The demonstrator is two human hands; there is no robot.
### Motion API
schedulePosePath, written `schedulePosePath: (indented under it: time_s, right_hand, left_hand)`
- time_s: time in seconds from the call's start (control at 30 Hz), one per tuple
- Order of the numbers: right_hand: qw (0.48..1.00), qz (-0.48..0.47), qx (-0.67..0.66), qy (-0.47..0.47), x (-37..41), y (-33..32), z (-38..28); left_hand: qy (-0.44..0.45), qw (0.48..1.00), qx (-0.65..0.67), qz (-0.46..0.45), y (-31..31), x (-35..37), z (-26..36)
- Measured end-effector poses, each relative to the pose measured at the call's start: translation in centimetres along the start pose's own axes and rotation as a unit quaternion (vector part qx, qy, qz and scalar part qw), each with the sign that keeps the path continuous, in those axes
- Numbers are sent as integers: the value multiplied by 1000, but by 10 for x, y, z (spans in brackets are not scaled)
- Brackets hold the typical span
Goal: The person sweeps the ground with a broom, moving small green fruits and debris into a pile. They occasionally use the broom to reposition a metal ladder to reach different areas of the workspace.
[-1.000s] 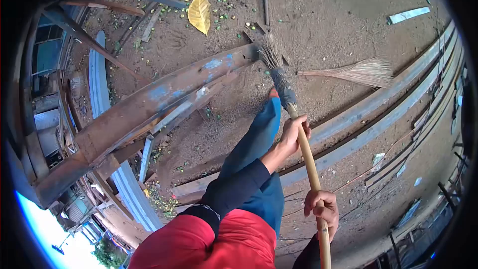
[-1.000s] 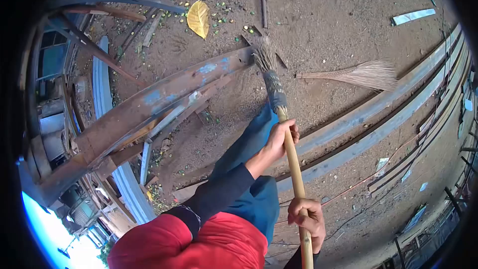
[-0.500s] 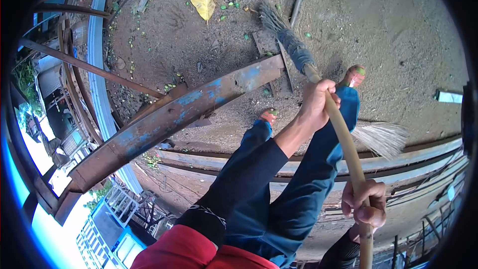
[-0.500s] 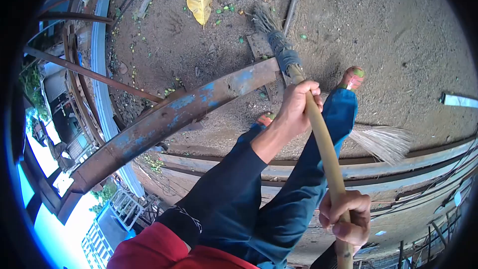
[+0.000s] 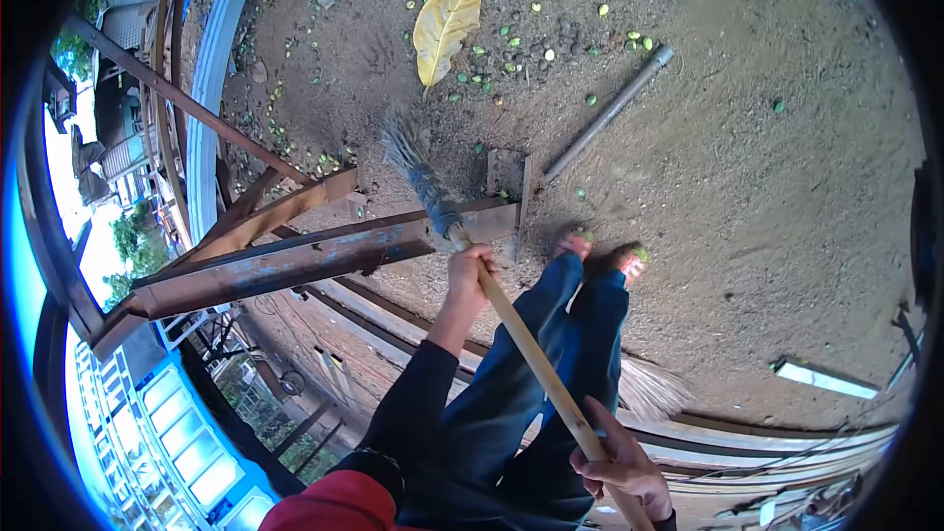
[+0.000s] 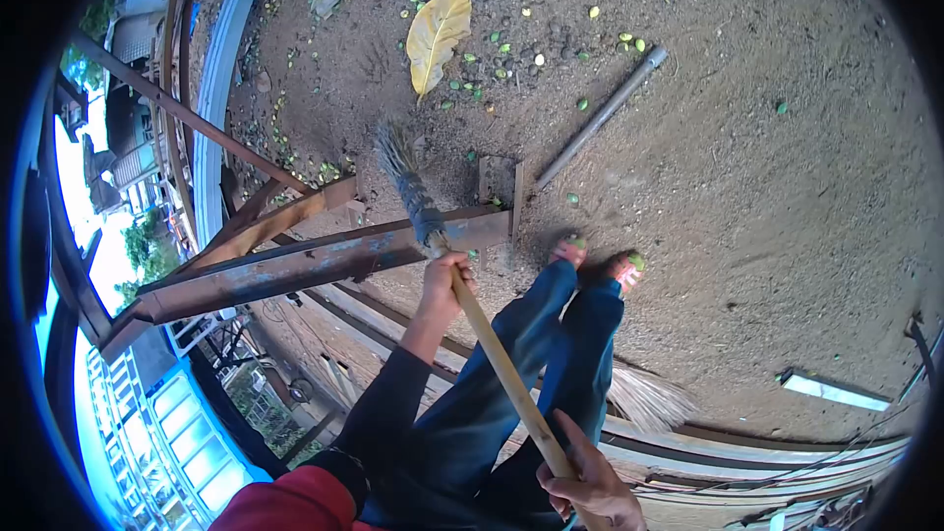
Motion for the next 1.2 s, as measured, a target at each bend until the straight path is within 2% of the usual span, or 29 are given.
schedulePosePath:
  time_s: [0.07, 0.1, 0.17, 0.2, 0.23, 0.3, 0.37, 0.4, 0.43, 0.47, 0.5, 0.53, 0.6, 0.63, 0.7, 0.77, 0.83, 0.87, 0.93, 0.97, 1.0, 1.07, 1.13, 1.17, 1.2]
  right_hand:
    - [994, 25, 99, 42, -5, 4, -43]
    - [981, 46, 180, 57, -4, 10, -66]
    - [942, 183, 278, 38, 15, 4, -87]
    - [926, 194, 313, -79, 31, -10, -83]
    - [898, 195, 344, -192, 52, -22, -79]
    - [781, 259, 546, -160, 89, -4, -110]
    - [839, 331, 424, -83, 150, -58, -64]
    - [833, 364, 413, -43, 167, -51, -73]
    - [823, 384, 419, -11, 176, -41, -84]
    - [812, 402, 422, 14, 187, -34, -93]
    - [804, 413, 427, 34, 197, -27, -101]
    - [796, 418, 434, 50, 203, -23, -111]
    - [787, 416, 449, 73, 216, -12, -127]
    - [786, 408, 457, 79, 220, -8, -138]
    - [785, 370, 490, 80, 216, -4, -169]
    - [789, 298, 533, 76, 193, -7, -215]
    - [800, 176, 569, 68, 124, -12, -283]
    - [808, 123, 570, 77, 83, -15, -315]
    - [858, 107, 486, 132, -26, -9, -369]
    - [884, 70, 424, 184, -63, -1, -392]
    - [887, 64, 419, 183, -66, -4, -407]
    - [943, 59, 304, 123, -59, 6, -430]
    - [953, 121, 252, 113, 27, -20, -443]
    - [944, 158, 269, 107, 79, -42, -426]
    - [939, 218, 256, 71, 137, -64, -401]
  left_hand:
    - [7, 1000, 14, -13, -9, -74, 28]
    - [15, 1000, -14, -21, 27, -88, 34]
    - [8, 999, -25, -33, 105, -101, 28]
    - [-1, 999, -11, -46, 153, -99, 23]
    - [17, 998, -17, -56, 196, -79, 27]
    - [62, 994, -53, -73, 267, -44, 33]
    - [24, 992, -31, -124, 340, -18, 24]
    - [26, 977, -43, -206, 384, -2, 28]
    - [-13, 964, -38, -263, 429, 18, 33]
    - [-12, 949, -39, -314, 471, 43, 39]
    - [-12, 932, -41, -361, 502, 64, 48]
    - [-9, 930, -23, -366, 519, 76, 65]
    - [14, 939, 13, -342, 531, 98, 88]
    - [5, 942, 29, -335, 517, 105, 102]
    - [32, 972, 35, -232, 468, 105, 129]
    - [113, 984, 78, -117, 408, 70, 139]
    - [176, 980, 87, -43, 343, 31, 164]
    - [213, 976, 44, 19, 319, 14, 177]
    - [231, 968, -63, 78, 274, -55, 202]
    - [235, 958, -116, 114, 263, -91, 215]
    - [244, 952, -144, 112, 269, -126, 219]
    - [252, 947, -172, 98, 307, -138, 215]
    - [219, 953, -190, 95, 404, -72, 183]
    - [225, 939, -251, 71, 439, -49, 152]
    - [217, 952, -214, 6, 477, -7, 129]
Point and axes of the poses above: each hand's wrist, its own x-axis away from the middle knuckle, its own y-axis out of the palm, z = x × y, the point moved 5 cm from there along -x, towards the middle knuckle, and after that the axes turned 5 degrees about -z, right-handed, at the moved point
